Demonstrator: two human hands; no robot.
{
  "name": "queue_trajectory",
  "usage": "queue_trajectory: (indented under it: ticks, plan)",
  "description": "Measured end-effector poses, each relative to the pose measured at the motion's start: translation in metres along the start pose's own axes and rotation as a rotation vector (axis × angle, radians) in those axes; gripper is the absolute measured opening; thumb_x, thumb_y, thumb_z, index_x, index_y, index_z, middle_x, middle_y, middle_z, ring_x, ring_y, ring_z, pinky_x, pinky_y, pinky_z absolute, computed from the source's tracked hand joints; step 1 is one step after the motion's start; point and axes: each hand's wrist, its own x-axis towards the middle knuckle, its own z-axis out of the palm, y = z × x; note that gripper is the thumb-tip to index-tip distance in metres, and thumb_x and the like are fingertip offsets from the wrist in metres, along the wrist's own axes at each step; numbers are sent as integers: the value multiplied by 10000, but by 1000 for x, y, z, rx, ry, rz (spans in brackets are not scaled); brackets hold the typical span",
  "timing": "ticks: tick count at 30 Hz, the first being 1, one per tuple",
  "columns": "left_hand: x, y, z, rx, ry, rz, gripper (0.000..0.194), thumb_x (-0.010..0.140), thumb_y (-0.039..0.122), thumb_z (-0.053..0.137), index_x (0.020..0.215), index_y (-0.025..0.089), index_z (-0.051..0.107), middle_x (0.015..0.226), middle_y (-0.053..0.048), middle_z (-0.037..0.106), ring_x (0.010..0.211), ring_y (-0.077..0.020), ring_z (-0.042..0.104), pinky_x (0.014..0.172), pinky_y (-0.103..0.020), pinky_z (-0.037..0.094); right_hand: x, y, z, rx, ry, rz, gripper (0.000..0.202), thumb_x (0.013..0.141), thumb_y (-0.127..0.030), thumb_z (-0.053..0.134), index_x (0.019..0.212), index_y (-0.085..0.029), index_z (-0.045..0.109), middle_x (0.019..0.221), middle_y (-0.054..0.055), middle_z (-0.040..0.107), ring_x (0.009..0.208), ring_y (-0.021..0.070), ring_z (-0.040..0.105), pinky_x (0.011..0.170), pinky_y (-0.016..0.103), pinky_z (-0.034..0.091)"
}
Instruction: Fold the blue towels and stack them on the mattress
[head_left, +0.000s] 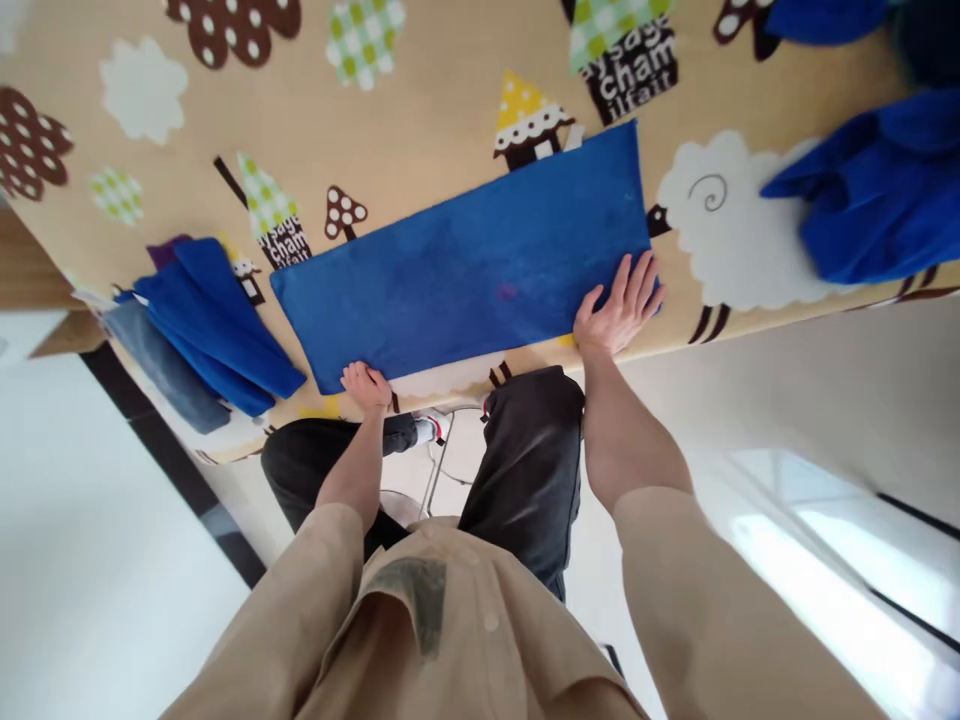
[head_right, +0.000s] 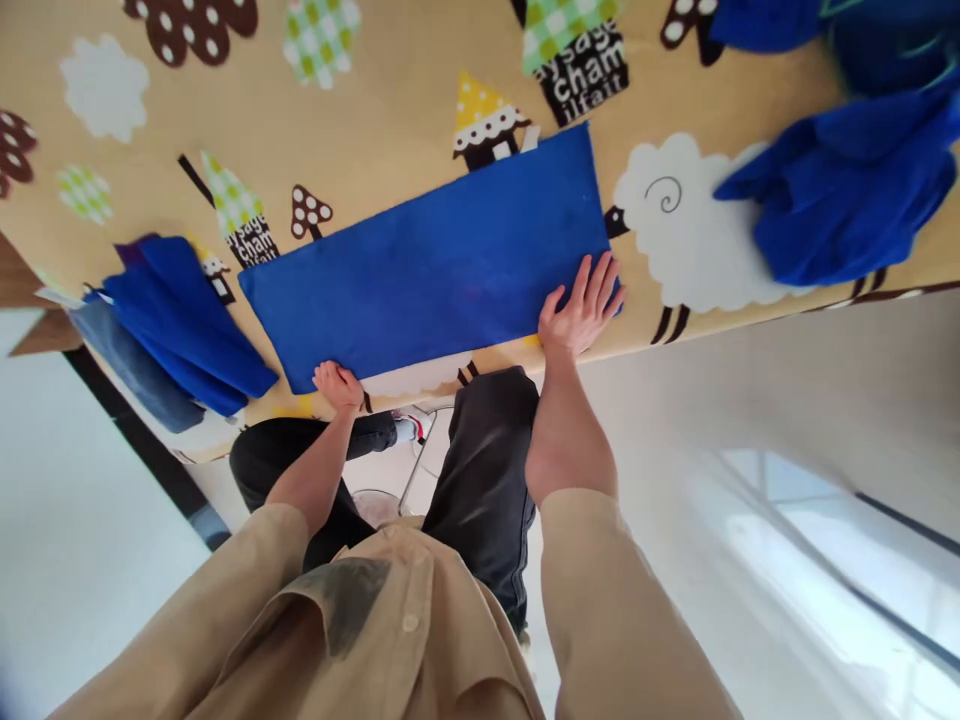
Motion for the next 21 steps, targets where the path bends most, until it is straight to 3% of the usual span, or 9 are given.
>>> queue_trajectory:
  ticks: [6, 9, 11, 12, 15, 17, 19, 21]
  plan:
    - [-5, 19, -28, -37, 29, -125, 416, 1020, 180, 266, 1148, 84, 649, 1220, -255, 668, 1296, -357, 573, 1115, -516, 425, 4, 3, 2, 73, 24, 0, 662, 1083, -327, 360, 1696, -78, 319, 1787, 154, 195, 1668, 357, 127, 1340, 610, -8]
    - [-9, 49, -36, -41, 49, -106, 473, 1059, 207, 206, 1213, 94, 638, 1232, -237, 684, 1245, -310, 619, 1094, -485, 476, 6, 4, 2, 117, 11, -14, 656, 1088, -329, 361, 1698, -93, 312, 1793, 145, 183, 1669, 363, 113, 1339, 635, -9]
    - [-17, 88, -33, -74, 75, 61, 483, 1085, 254, 216, 1299, 112, 625, 1360, -233, 654, 1328, -284, 593, 1160, -484, 451, 7, 4, 1, 114, 18, -14, 656, 1089, -335, 355, 1702, -108, 302, 1794, 139, 188, 1672, 346, 104, 1343, 639, -2]
    - [-24, 113, -29, -122, 83, 221, 479, 1092, 283, 249, 1364, 117, 607, 1462, -236, 605, 1421, -285, 537, 1217, -504, 404, 7, 5, 1, 107, 16, -10, 661, 1087, -342, 353, 1708, -123, 291, 1793, 131, 197, 1675, 341, 95, 1343, 647, 10]
    - [-39, 193, -16, -239, 11, 650, 536, 1104, 382, 316, 1571, 192, 497, 1751, -142, 311, 1660, -285, 209, 1341, -576, 203, 6, 7, 4, 78, 0, 2, 685, 1073, -369, 341, 1728, -191, 250, 1780, 102, 241, 1684, 353, 50, 1324, 701, 82]
    - [-39, 233, -8, -286, -36, 768, 593, 1110, 423, 302, 1669, 239, 375, 1810, -55, 139, 1690, -265, 28, 1366, -600, 90, 6, 10, 7, 63, 12, -8, 694, 1069, -384, 326, 1734, -211, 233, 1765, 100, 268, 1686, 362, 24, 1301, 745, 109]
    - [-32, 252, -4, -295, -36, 801, 632, 1119, 464, 280, 1722, 277, 258, 1818, 5, 22, 1683, -261, -68, 1365, -625, 25, 7, 15, 11, 67, 7, -24, 694, 1068, -398, 324, 1732, -215, 239, 1750, 98, 297, 1686, 367, -6, 1286, 775, 96]
    - [-21, 248, -3, -279, -11, 818, 660, 1122, 501, 282, 1742, 294, 188, 1814, 26, -33, 1674, -267, -108, 1361, -640, 1, 9, 20, 12, 95, -66, -34, 683, 1064, -412, 364, 1717, -226, 294, 1728, 87, 351, 1682, 373, -50, 1288, 772, 47]
